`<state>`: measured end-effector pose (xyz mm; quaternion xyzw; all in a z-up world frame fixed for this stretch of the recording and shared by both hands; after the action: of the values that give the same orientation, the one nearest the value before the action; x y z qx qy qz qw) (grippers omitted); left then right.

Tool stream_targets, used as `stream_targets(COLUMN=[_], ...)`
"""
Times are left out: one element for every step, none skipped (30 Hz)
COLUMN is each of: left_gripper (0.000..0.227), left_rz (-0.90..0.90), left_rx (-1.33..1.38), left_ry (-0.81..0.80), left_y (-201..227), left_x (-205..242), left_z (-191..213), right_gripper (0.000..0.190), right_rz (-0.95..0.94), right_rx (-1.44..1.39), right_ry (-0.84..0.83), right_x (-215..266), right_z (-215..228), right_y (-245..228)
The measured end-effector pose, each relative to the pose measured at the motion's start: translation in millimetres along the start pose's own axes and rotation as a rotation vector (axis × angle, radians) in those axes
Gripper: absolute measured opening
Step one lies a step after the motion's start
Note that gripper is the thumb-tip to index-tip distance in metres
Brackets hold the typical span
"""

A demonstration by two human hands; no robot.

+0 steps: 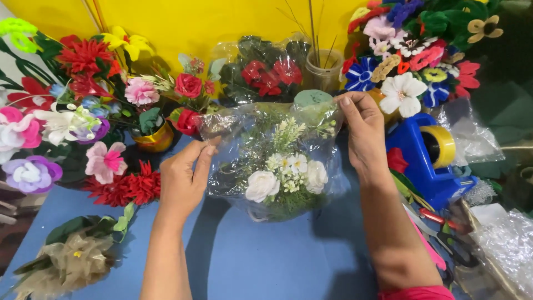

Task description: Wrapping a small bouquet of white flowers in clear plastic film and securing it with adhesive tape.

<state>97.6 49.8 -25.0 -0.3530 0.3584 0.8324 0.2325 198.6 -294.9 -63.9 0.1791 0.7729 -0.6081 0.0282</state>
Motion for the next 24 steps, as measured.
stream_targets(left_gripper=[0.026, 0.024, 0.023, 0.023, 0.022, 0.022, 0.022, 0.021, 0.020, 0.020, 0.021, 0.023, 0.023, 0.025, 0.041, 0.041, 0.057, 0.077, 0.077, 0.074, 0.076, 0.076, 0.074, 0.071], left_rz=[0.002, 0.001, 0.001, 0.003, 0.020, 0.037, 0.038, 0.051, 0.064, 0.066, 0.085, 0.104, 0.111, 0.154, 0.197, 0.205, 0.214, 0.222, 0.228, 0.209, 0.188, 0.192, 0.239, 0.287], left_rx=[0.001, 0.000, -0.002, -0.002, -0.010, -0.019, -0.019, -0.023, -0.025, -0.025, 0.019, 0.062, 0.059, 0.243, 0.425, 0.422, 0.585, 0.749, 0.747, 0.704, 0.665, 0.664, 0.690, 0.715], left_ry=[-0.004, 0.011, 0.027, 0.024, 0.040, 0.055, 0.053, 0.060, 0.066, 0.063, 0.048, 0.033, 0.033, -0.022, -0.075, -0.071, -0.111, -0.150, -0.145, -0.165, -0.187, -0.184, -0.186, -0.188], left_y=[0.1, 0.3, 0.4, -5.2, -12.3, -19.3, -24.4, -30.7, -37.1, -40.8, -45.9, -51.0, -49.6, -50.7, -50.0, -54.8, -56.0, -55.8, -66.2, -74.5, -82.6, -84.9, -90.1, -95.1], left_x=[-0.3, -0.8, -1.1, 2.3, 5.6, 9.0, 10.2, 11.8, 13.6, 14.5, 17.2, 20.3, 17.0, 15.2, 14.3, 15.7, 18.0, 20.4, 24.8, 28.9, 32.1, 34.4, 38.1, 41.9], left_z=[-1.0, -0.1, 1.0, -1.0, -0.8, -0.5, -0.5, 0.4, 1.0, 0.7, -1.9, -4.2, 0.2, -5.3, -10.0, -9.0, -16.0, -22.3, -24.1, -26.5, -29.9, -28.9, -31.1, -33.5], right_gripper=[0.016, 0.013, 0.011, 0.011, 0.011, 0.011, 0.011, 0.011, 0.011, 0.011, 0.011, 0.012, 0.012, 0.013, 0.014, 0.014, 0.015, 0.016, 0.016, 0.018, 0.020, 0.020, 0.022, 0.023], right_rz=[-0.003, 0.005, 0.014, 0.011, 0.017, 0.022, 0.020, 0.006, -0.009, -0.012, -0.021, -0.030, -0.036, -0.035, -0.034, -0.040, -0.040, -0.039, -0.044, -0.040, -0.035, -0.037, -0.038, -0.039], right_rx=[0.000, 0.011, 0.021, 0.021, 0.006, -0.008, -0.009, -0.032, -0.054, -0.054, -0.079, -0.105, -0.104, -0.089, -0.075, -0.074, -0.059, -0.045, -0.044, -0.027, -0.010, -0.008, 0.003, 0.013], right_ry=[0.003, 0.004, 0.005, 0.006, 0.013, 0.019, 0.020, 0.022, 0.025, 0.027, 0.016, 0.005, 0.001, 0.013, 0.022, 0.015, 0.000, -0.015, -0.021, -0.038, -0.052, -0.056, -0.059, -0.062], right_x=[0.8, 1.7, 2.2, 1.0, -0.6, -2.1, 1.6, 5.0, 8.5, 6.2, 4.6, 3.2, 7.0, 11.2, 15.2, 11.8, 8.5, 5.2, 5.8, 6.5, 7.2, 6.9, 7.1, 7.2], right_z=[-1.8, -4.0, -6.6, -5.8, -4.6, -3.4, -5.6, -7.4, -8.8, -6.6, -5.0, -3.6, -7.1, -9.7, -13.4, -10.3, -8.3, -6.4, -6.5, -7.9, -8.3, -9.2, -9.2, -8.9], right_y=[-1.6, -4.4, -7.2, -5.0, -4.0, -3.0, -7.1, -9.9, -12.8, -11.1, -8.3, -5.5, -11.0, -17.3, -23.6, -21.4, -19.8, -18.2, -18.5, -19.7, -21.8, -22.1, -22.7, -23.5])
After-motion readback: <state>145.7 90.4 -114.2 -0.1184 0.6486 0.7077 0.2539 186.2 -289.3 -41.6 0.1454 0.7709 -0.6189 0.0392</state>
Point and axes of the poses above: each hand's wrist, its own x-axis away from the middle knuckle, its own z-axis out of the back of the hand, y = z × x, the point moved 10 cm from there along -x, towards the middle knuckle, and after that the axes turned 11 degrees about -z, right-handed, at the moved point
